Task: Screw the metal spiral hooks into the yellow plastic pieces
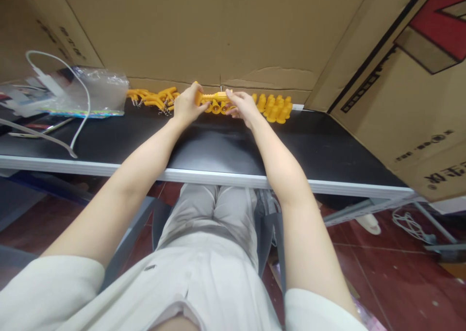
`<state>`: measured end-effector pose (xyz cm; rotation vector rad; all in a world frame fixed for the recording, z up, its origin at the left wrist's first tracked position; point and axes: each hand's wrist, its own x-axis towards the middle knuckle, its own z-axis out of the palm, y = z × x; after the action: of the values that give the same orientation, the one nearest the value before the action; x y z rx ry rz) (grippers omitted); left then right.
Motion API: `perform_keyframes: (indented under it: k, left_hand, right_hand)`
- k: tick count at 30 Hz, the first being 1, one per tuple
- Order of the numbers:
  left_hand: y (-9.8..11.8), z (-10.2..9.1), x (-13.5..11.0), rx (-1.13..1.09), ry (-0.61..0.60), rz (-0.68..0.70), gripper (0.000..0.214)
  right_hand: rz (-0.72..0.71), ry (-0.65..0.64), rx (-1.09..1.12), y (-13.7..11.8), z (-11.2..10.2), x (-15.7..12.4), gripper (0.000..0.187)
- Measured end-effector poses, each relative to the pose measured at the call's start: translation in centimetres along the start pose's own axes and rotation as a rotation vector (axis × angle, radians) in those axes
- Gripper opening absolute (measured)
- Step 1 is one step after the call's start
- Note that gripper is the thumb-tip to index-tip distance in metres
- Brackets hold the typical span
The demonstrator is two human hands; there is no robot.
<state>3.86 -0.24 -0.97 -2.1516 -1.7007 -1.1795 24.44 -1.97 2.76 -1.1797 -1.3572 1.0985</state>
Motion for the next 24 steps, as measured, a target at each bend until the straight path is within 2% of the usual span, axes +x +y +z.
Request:
perform_keyframes:
  k: [5,10,19,24]
  left_hand:
    - [0.2,-0.1,0.1,-0.042,0.006,0.022,0.039]
    - [0.3,0.0,0.1,-0.046,0.012,0.039,0.041]
    - [1.7,-1.3,-0.3,0.089,-0.057,-0.002,0.043]
    - [2.5,-2.0,-0.7,0.097,-0.106,-0.020,0.050]
  right_hand:
    - [-0.154,-0.013,-0.003,1.2,-0.9,1.1,0.043]
    - [-0.233,-0.038,-0.039,1.8,-1.5,2.2,0.048]
    - [-0.222,-0.139,-0.012,2.5,-2.3,3.5,0.067]
    - [-0.122,-0.122,0.070,1.5,-1.8,2.0,0.062]
